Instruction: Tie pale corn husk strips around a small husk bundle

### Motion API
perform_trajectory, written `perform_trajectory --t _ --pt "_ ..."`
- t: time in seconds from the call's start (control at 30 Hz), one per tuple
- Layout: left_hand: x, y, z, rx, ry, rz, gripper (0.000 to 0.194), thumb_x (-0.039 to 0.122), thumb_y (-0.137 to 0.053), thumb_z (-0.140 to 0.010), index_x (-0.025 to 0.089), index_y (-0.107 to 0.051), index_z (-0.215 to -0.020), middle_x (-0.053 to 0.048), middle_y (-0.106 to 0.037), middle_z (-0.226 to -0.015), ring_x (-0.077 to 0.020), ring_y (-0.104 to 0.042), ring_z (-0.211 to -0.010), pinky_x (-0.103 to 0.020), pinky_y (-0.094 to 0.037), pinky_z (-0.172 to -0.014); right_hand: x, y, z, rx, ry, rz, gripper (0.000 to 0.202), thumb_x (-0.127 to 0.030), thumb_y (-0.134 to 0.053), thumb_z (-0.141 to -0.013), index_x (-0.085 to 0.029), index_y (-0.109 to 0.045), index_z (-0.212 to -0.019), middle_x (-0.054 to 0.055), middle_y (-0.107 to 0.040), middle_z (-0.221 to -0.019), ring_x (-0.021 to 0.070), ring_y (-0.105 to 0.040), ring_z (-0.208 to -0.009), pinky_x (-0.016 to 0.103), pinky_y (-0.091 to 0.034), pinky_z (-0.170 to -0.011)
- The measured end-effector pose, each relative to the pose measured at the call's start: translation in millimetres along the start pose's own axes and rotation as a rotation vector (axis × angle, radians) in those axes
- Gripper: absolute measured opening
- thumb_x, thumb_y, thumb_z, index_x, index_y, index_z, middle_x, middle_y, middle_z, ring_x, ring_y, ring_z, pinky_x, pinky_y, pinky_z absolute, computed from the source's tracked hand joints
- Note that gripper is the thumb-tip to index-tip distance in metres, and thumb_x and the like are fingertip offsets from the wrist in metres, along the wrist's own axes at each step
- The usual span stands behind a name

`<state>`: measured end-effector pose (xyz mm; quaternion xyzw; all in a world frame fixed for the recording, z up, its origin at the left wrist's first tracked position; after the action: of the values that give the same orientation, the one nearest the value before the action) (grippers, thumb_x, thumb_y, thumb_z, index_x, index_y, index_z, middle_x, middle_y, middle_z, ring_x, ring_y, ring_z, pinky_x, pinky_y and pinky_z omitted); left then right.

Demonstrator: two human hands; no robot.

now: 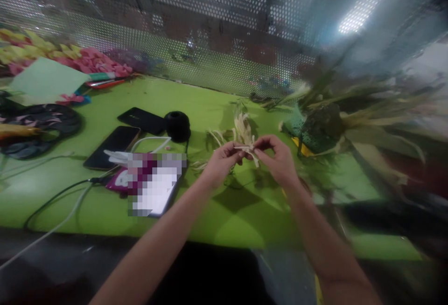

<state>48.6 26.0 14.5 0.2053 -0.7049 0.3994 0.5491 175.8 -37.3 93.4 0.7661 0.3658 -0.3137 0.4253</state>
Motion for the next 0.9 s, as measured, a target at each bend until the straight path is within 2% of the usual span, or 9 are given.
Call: perform_trajectory --t 0.13,0.27,0.33,0.4,0.53,0.6,0.67,0.8,0.9 --pt "5.4 -0.3 1.8 0.007 -0.009 -0.069 0.017 0.032 -0.07 -0.084 0.02 -0.07 -0.097 -0.002 -0.071 -0.087 -0.0115 -0.056 -0.072 -0.027 -0.039 -0.066 -27.3 3.2 4.1 -0.002 0.323 0.437 0.011 -0.017 -0.068 -0.084 -0.024 -0.069 -0.092 0.003 -0.073 -0.088 0.0201 -0.062 -0.084 0.035 -0.047 -0.075" --pt "10.3 -4.1 3.9 -0.019 -0.014 -0.113 0.018 0.032 -0.07 -0.084 0.019 -0.07 -0.098 -0.003 -0.071 -0.087 -0.012 -0.056 -0.072 -0.027 -0.039 -0.067 -30.4 1.3 7.4 -0.008 0.391 0.562 0.005 -0.018 -0.066 -0.086 -0.022 -0.069 -0.088 0.003 -0.073 -0.083 0.0207 -0.06 -0.079 0.035 -0.046 -0.073" --pt "9.2 -4.6 4.0 -0.017 0.0 -0.13 0.018 0.03 -0.07 -0.084 0.019 -0.07 -0.099 -0.003 -0.072 -0.088 -0.0119 -0.056 -0.072 -0.027 -0.039 -0.067 -27.0 1.5 7.4 0.025 0.346 0.548 0.004 -0.018 -0.065 -0.085 -0.021 -0.067 -0.085 0.004 -0.071 -0.081 0.0209 -0.06 -0.079 0.035 -0.045 -0.071" --pt "7.2 -4.4 3.9 -0.006 0.008 -0.128 0.017 0.029 -0.07 -0.084 0.02 -0.07 -0.098 -0.003 -0.071 -0.089 -0.0119 -0.056 -0.073 -0.027 -0.04 -0.068 -18.4 3.6 6.1 0.08 0.219 0.432 0.005 -0.017 -0.065 -0.082 -0.022 -0.066 -0.082 0.003 -0.069 -0.08 0.0199 -0.059 -0.078 0.034 -0.046 -0.07" --pt "4.8 -5.9 3.9 -0.003 0.008 -0.051 0.014 0.03 -0.07 -0.084 0.02 -0.07 -0.094 -0.003 -0.072 -0.09 -0.0131 -0.059 -0.08 -0.028 -0.041 -0.072 11.9 -3.0 4.5 0.087 -0.148 -0.137 0.001 -0.021 -0.061 -0.083 -0.022 -0.061 -0.082 0.0 -0.065 -0.076 0.0164 -0.061 -0.069 0.032 -0.05 -0.066" --pt "4.3 -6.1 4.0 -0.007 0.01 -0.015 0.014 0.03 -0.07 -0.084 0.02 -0.069 -0.095 -0.003 -0.072 -0.09 -0.0133 -0.06 -0.082 -0.028 -0.042 -0.074 17.5 -7.0 4.0 0.061 -0.212 -0.297 0.001 -0.022 -0.059 -0.084 -0.022 -0.059 -0.083 -0.001 -0.063 -0.075 0.0155 -0.061 -0.067 0.032 -0.051 -0.067" --pt "3.9 -4.6 3.9 0.0 0.013 -0.008 0.014 0.029 -0.07 -0.083 0.02 -0.069 -0.094 -0.003 -0.072 -0.089 -0.0128 -0.06 -0.08 -0.028 -0.041 -0.073 10.7 -2.0 1.9 0.062 -0.128 -0.171 0.005 -0.02 -0.062 -0.082 -0.023 -0.062 -0.087 0.0 -0.065 -0.08 0.0163 -0.062 -0.073 0.033 -0.051 -0.071" --pt "3.7 -2.1 3.4 0.008 0.02 -0.041 0.016 0.03 -0.073 -0.082 0.02 -0.069 -0.094 -0.002 -0.071 -0.087 -0.0118 -0.057 -0.074 -0.027 -0.039 -0.069 -20.4 6.3 3.3 0.058 0.227 0.342 0.017 -0.014 -0.066 -0.08 -0.025 -0.071 -0.092 0.003 -0.069 -0.092 0.0208 -0.059 -0.09 0.037 -0.047 -0.08" --pt "6.2 -3.9 4.0 -0.003 0.015 -0.067 0.016 0.03 -0.071 -0.083 0.02 -0.069 -0.095 -0.002 -0.071 -0.088 -0.0122 -0.058 -0.076 -0.027 -0.04 -0.07 -23.5 8.2 5.9 0.096 0.241 0.368 0.011 -0.015 -0.066 -0.081 -0.025 -0.072 -0.084 0.003 -0.068 -0.087 0.0207 -0.059 -0.088 0.037 -0.047 -0.079"
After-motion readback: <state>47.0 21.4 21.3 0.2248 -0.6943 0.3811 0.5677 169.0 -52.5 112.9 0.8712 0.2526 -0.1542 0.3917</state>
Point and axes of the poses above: each hand's wrist, its own z-axis away from the middle knuckle, its own y-axis out of the back of the hand, x = y × z, the point moved 7 cm from there along -z, towards the middle knuckle
